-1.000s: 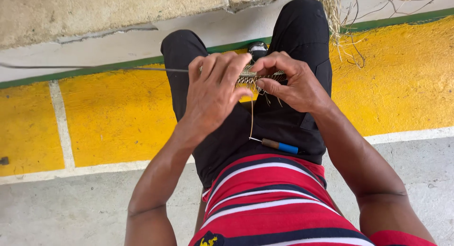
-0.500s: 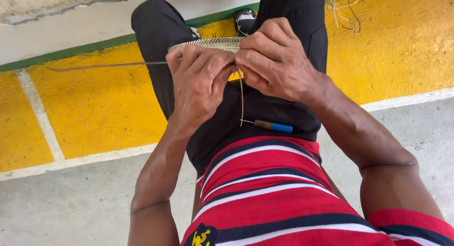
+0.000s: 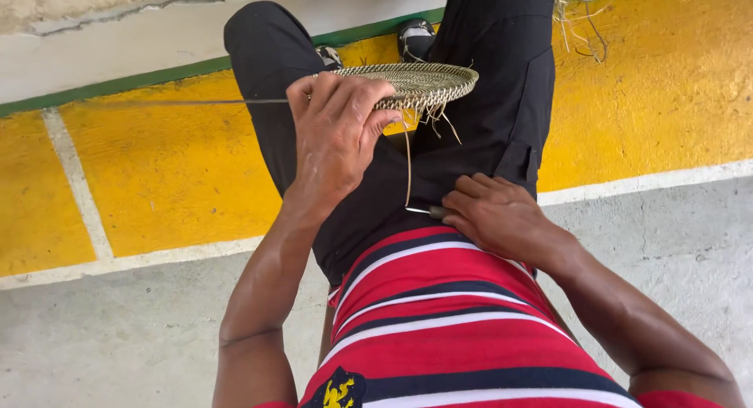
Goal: The recorder is weaving a circular basket or mat using natural plant fibers and an awl tool.
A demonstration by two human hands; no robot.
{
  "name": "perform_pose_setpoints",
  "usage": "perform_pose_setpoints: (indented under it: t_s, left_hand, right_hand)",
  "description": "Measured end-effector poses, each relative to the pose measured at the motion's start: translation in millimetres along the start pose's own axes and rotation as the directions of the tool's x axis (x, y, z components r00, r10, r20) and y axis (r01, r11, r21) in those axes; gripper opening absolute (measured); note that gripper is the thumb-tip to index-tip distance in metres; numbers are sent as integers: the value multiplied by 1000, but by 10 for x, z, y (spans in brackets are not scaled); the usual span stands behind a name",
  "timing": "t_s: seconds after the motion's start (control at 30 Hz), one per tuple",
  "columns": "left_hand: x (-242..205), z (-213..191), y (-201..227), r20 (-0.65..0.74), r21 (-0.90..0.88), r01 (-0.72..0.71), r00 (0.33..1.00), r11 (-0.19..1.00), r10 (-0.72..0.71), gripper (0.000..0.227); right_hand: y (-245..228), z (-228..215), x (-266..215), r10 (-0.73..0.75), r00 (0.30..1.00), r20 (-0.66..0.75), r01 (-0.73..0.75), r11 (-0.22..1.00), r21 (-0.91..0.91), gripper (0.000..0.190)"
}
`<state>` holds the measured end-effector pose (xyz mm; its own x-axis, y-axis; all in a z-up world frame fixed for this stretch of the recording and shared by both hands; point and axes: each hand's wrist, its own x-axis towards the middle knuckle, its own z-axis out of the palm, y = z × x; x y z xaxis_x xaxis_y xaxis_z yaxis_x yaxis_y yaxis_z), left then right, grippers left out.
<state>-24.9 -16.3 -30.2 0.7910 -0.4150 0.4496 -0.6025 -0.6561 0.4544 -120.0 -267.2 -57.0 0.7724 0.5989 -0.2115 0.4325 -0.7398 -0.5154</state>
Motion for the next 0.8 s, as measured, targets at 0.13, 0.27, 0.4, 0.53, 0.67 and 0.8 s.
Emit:
perform_pose_setpoints:
  t_s: [0.13, 0.27, 0.4, 0.53, 0.67, 0.8]
  left_hand:
    - [-66, 0, 59, -5, -16, 29, 1000, 999, -29, 28]
    - [-154, 39, 106, 4, -26, 66, 998, 997, -66, 31]
    - [-230, 57, 150, 22, -47, 90, 996, 995, -89, 29]
    - [-290, 97, 157, 17, -52, 90, 996, 995, -89, 29]
    - [-327, 153, 165, -5, -47, 94, 995, 994, -95, 27]
    - [-362, 185, 164, -6, -39, 102, 995, 994, -103, 26]
  right_hand:
    - [-80, -269, 8, 120, 991, 52, -126, 985, 120, 30]
    - [-271, -524, 109, 325, 944, -60, -262, 848, 460, 42]
    - [-301, -503, 212, 331, 932, -149, -174, 769, 615, 38]
    - [-316, -442, 227, 342, 936, -81, -214, 738, 640, 37]
    - [-300, -405, 229, 378, 926, -15, -261, 668, 696, 35]
    - [-289, -342, 226, 353, 936, 14, -228, 575, 786, 35]
